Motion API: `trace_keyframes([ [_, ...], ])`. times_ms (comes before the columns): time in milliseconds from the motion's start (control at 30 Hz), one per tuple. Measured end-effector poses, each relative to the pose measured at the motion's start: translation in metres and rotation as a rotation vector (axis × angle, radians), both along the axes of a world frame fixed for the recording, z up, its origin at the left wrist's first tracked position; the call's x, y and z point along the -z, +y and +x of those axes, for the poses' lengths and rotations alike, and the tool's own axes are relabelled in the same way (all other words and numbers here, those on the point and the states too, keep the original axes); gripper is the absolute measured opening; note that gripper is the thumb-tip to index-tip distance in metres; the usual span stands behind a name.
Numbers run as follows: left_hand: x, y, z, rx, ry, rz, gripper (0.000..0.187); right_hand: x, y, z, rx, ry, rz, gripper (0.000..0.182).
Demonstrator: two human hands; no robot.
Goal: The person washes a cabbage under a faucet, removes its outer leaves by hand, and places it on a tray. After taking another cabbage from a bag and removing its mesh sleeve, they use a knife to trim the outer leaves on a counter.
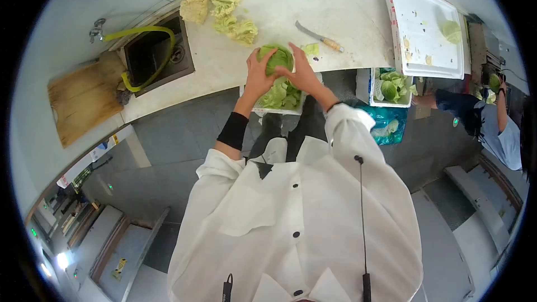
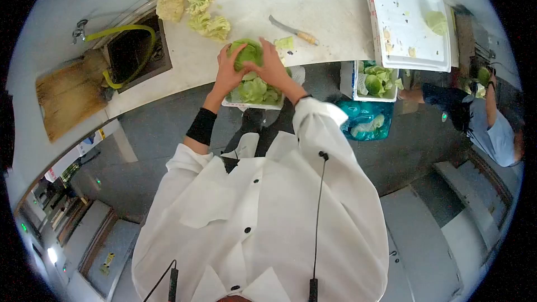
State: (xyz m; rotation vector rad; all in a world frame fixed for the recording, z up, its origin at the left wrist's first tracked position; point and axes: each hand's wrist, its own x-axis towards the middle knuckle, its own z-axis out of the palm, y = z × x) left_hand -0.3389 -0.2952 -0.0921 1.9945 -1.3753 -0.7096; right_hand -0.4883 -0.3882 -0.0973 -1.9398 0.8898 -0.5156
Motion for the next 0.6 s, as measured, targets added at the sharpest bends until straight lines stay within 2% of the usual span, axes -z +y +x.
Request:
trace_keyframes([
  [33,0.003,0.004,0.001,-0.017,0.087,-0.035,0.071,0.002,-0.002,0.003,0.005,-0.004,0.006,0.076],
  [100,0.003,0.008,0.008,0.019,0.122,-0.015,0.073,0.002,-0.007,0.006,-0.206,0.119,0.104,0.084],
  [200,-0.009,0.012,0.014,0.056,0.125,0.041,0.076,-0.007,-0.015,-0.003,-0.296,0.151,0.175,0.078],
  [267,-0.015,0.021,0.013,0.079,0.098,0.094,0.077,0.0,-0.006,-0.006,-0.279,0.1,0.157,0.075],
  [433,-0.01,0.035,0.008,0.088,0.087,-0.046,0.086,0.013,0.004,-0.016,-0.27,0.051,0.014,0.067],
  [500,-0.008,0.042,0.004,0.079,0.045,-0.025,0.086,0.008,0.006,-0.018,-0.263,0.124,-0.152,0.053],
  [533,-0.007,0.046,0.004,0.072,0.004,0.0,0.086,0.004,0.01,-0.017,-0.256,0.123,-0.153,0.053],
  [600,-0.006,0.051,-0.004,0.055,-0.001,-0.007,0.086,-0.003,0.021,-0.012,-0.224,0.086,-0.201,0.033],
])
